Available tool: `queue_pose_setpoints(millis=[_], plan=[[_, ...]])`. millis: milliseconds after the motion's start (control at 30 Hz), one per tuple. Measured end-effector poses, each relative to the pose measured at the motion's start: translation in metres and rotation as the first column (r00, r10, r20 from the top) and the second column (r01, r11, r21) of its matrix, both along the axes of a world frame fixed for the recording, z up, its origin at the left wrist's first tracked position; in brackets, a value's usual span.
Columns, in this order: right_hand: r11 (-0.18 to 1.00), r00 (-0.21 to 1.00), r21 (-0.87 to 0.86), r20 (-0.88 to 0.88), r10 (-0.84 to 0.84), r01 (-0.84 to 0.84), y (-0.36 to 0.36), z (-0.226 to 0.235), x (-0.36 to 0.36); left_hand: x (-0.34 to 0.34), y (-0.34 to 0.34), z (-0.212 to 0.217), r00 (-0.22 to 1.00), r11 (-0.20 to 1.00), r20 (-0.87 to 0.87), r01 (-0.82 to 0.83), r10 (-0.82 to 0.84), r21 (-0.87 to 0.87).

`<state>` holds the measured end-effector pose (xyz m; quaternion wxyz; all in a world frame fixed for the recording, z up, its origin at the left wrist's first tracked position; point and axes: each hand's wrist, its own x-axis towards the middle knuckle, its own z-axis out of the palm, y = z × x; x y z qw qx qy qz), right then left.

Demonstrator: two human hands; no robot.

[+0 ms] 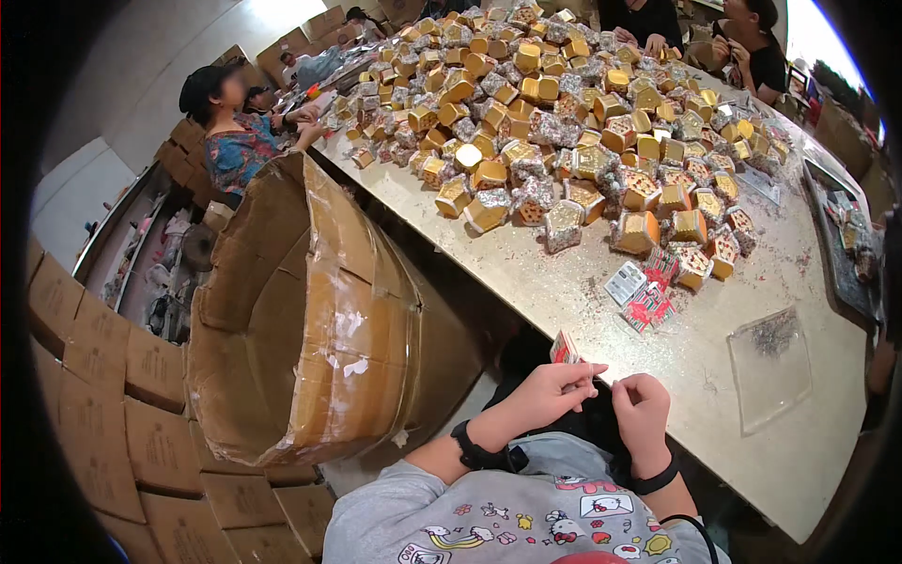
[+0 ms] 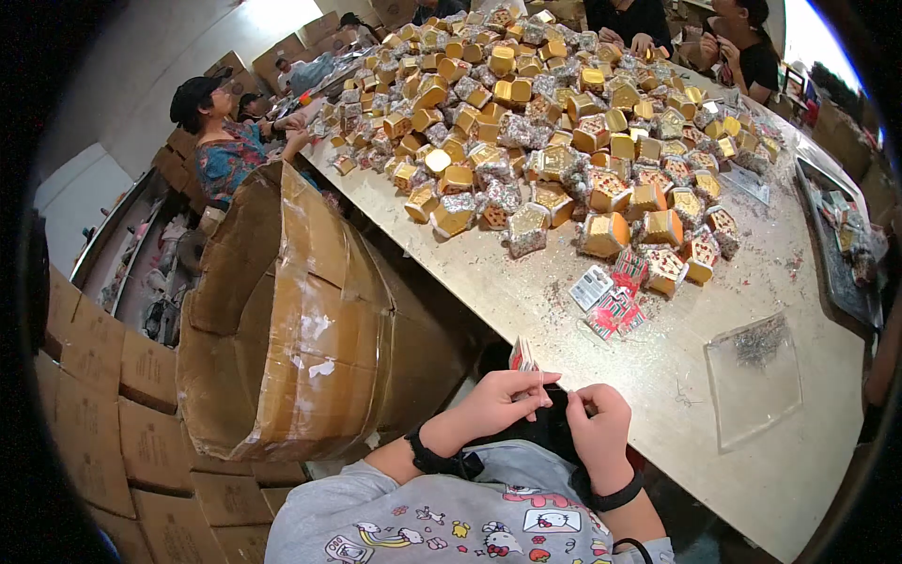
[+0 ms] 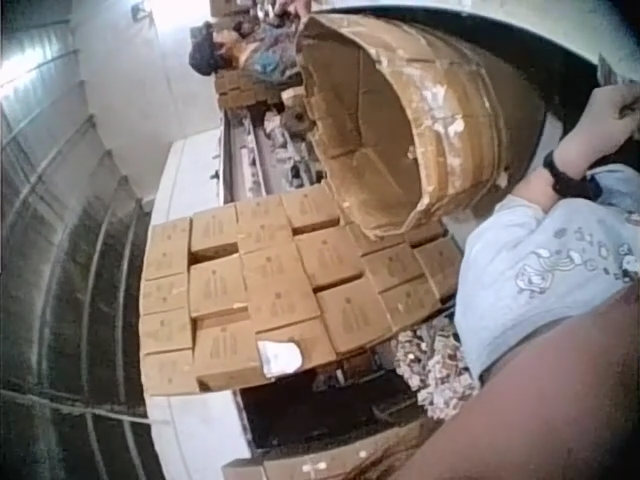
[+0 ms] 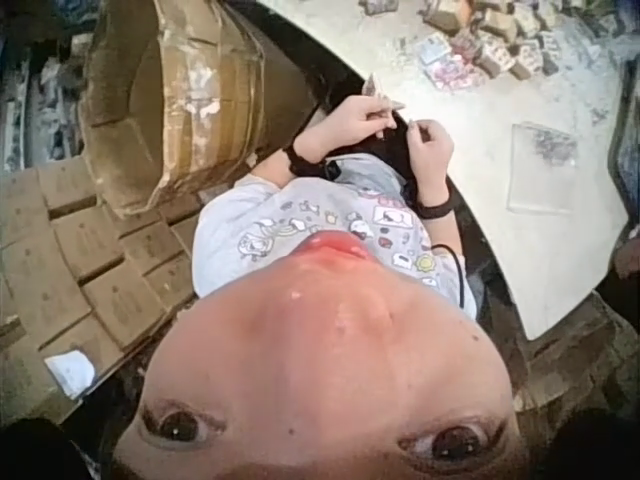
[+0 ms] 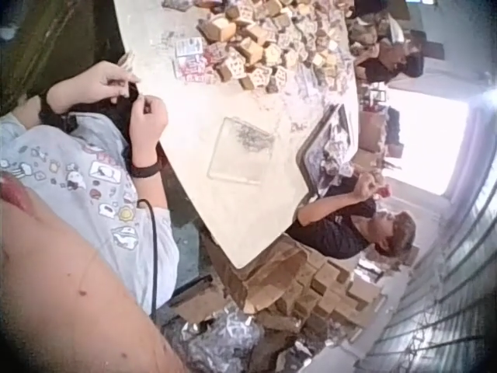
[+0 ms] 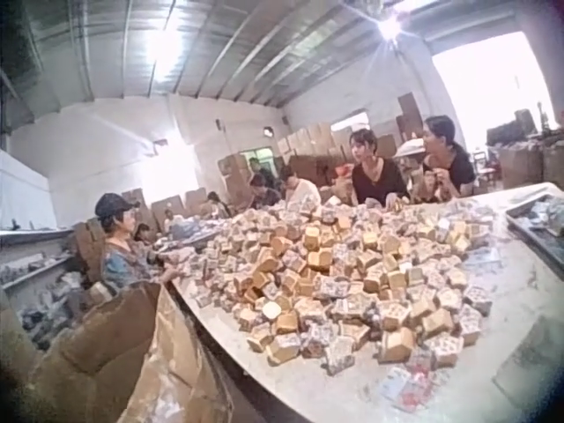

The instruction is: Packing small gold-colored house-shaped items and instruction cards into small clear plastic bags at a shared workspace.

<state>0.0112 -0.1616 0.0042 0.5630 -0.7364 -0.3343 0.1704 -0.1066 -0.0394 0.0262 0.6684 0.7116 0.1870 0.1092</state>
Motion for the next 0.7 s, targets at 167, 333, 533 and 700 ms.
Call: queue_pose_setpoints(millis=[167, 333, 533, 700], plan=[[0.984, 0.987, 0.116, 0.095, 0.126, -0.137, 0.001, 0.010, -0.006, 0.002, 0.002, -0.004, 0.999, 0.995, -0.036, 0.027, -0.024, 0.100], [0.982, 0.986, 0.111, 0.084, 0.142, -0.151, 0.000, 0.008, -0.001, 0.000, 0.002, -0.003, 0.999, 0.994, 0.046, -0.004, -0.001, 0.109], [0.967, 0.970, 0.103, 0.092, 0.226, -0.235, -0.002, 0.015, -0.001, -0.005, 0.002, 0.002, 0.993, 0.976, 0.109, 0.016, -0.040, 0.217], [0.919, 0.782, 0.356, -0.519, 0.345, -0.169, 0.000, 0.012, -0.003, -0.008, 0.000, 0.008, 0.973, 0.893, 0.226, -0.063, -0.045, 0.446]])
